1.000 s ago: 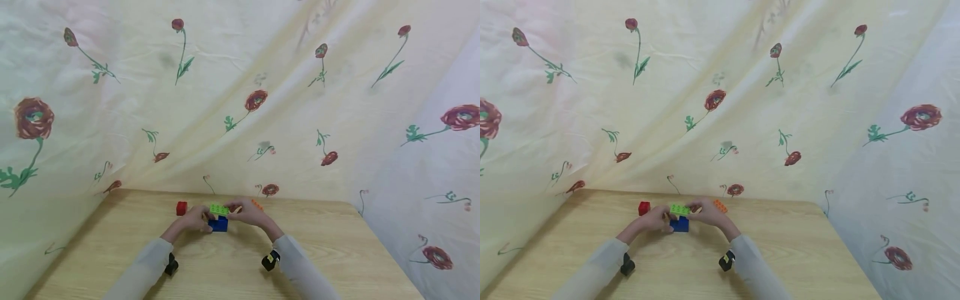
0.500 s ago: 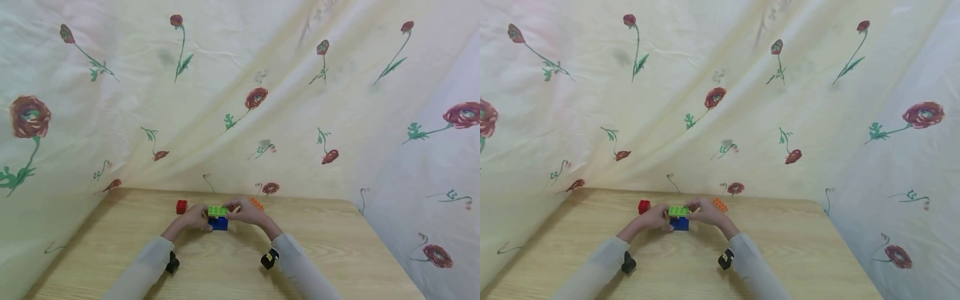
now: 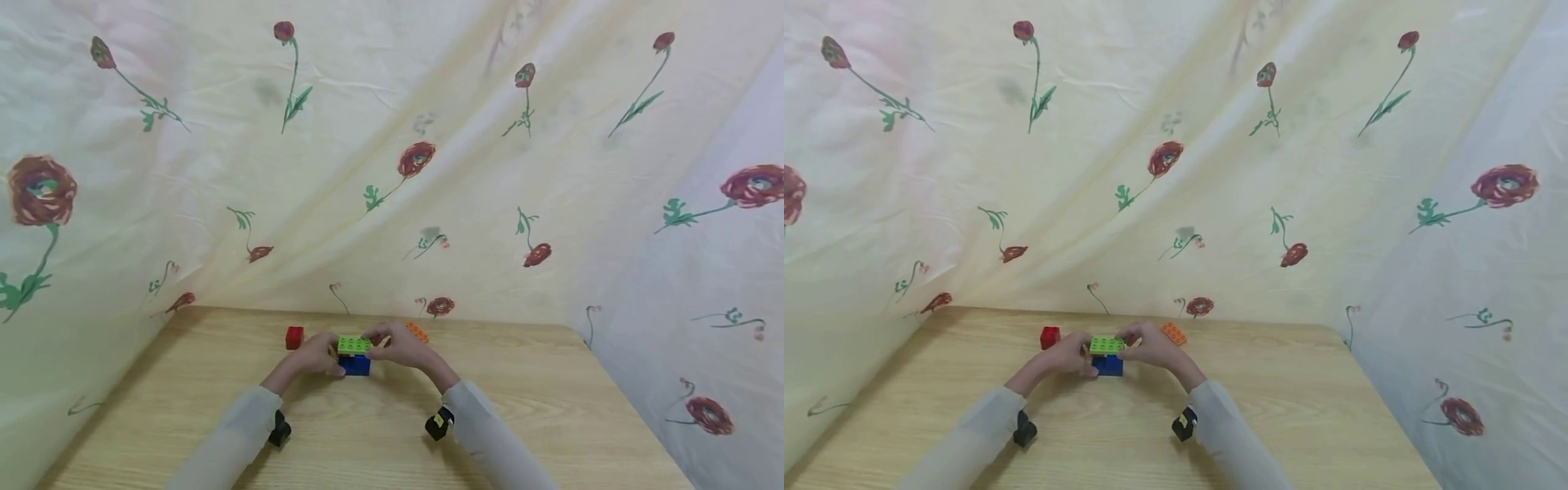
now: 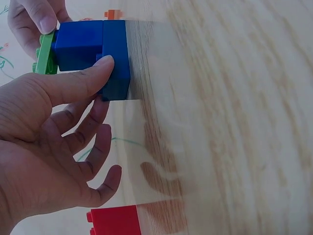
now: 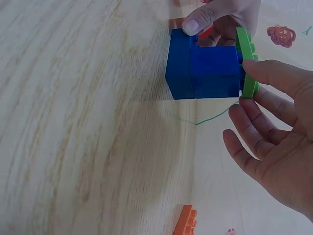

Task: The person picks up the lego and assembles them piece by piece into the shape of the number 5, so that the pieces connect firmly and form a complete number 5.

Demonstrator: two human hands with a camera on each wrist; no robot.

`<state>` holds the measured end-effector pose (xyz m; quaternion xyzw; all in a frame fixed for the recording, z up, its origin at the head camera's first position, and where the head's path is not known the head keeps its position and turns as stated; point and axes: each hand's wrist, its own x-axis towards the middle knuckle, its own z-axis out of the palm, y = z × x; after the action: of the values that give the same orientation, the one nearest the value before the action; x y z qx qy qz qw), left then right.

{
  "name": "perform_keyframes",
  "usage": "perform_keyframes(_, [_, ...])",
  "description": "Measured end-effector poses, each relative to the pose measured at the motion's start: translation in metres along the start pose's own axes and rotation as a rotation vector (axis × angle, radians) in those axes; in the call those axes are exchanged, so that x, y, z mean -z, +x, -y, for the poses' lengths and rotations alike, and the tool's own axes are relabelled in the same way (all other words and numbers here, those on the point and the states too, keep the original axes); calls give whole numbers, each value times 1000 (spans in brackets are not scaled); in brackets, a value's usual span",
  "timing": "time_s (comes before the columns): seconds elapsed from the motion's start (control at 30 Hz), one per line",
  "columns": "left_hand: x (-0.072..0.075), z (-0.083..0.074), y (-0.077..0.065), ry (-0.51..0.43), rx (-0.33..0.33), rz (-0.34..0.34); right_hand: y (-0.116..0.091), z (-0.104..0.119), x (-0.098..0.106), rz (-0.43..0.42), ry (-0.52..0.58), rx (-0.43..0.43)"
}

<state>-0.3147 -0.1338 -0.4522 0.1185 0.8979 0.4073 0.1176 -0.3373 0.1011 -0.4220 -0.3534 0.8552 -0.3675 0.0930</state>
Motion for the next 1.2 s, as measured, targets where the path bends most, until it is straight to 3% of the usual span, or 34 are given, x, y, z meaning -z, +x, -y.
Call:
perform_keyframes(0.43, [1,0,0,19,-13,-6,0,1,-2,-17,-3,-14])
perform_keyframes(0.67, [1,-1,-1,42,-30,0,-4,1,-1,-20,3,20])
perform_keyframes(0.93, [0,-1,-1,14,-2,-9,-4,0,-2,-16,-8,7])
perform_keyframes(1.2, [0,-2,-1,17,-23,-6,-3,0,-3,-25,-12,-26])
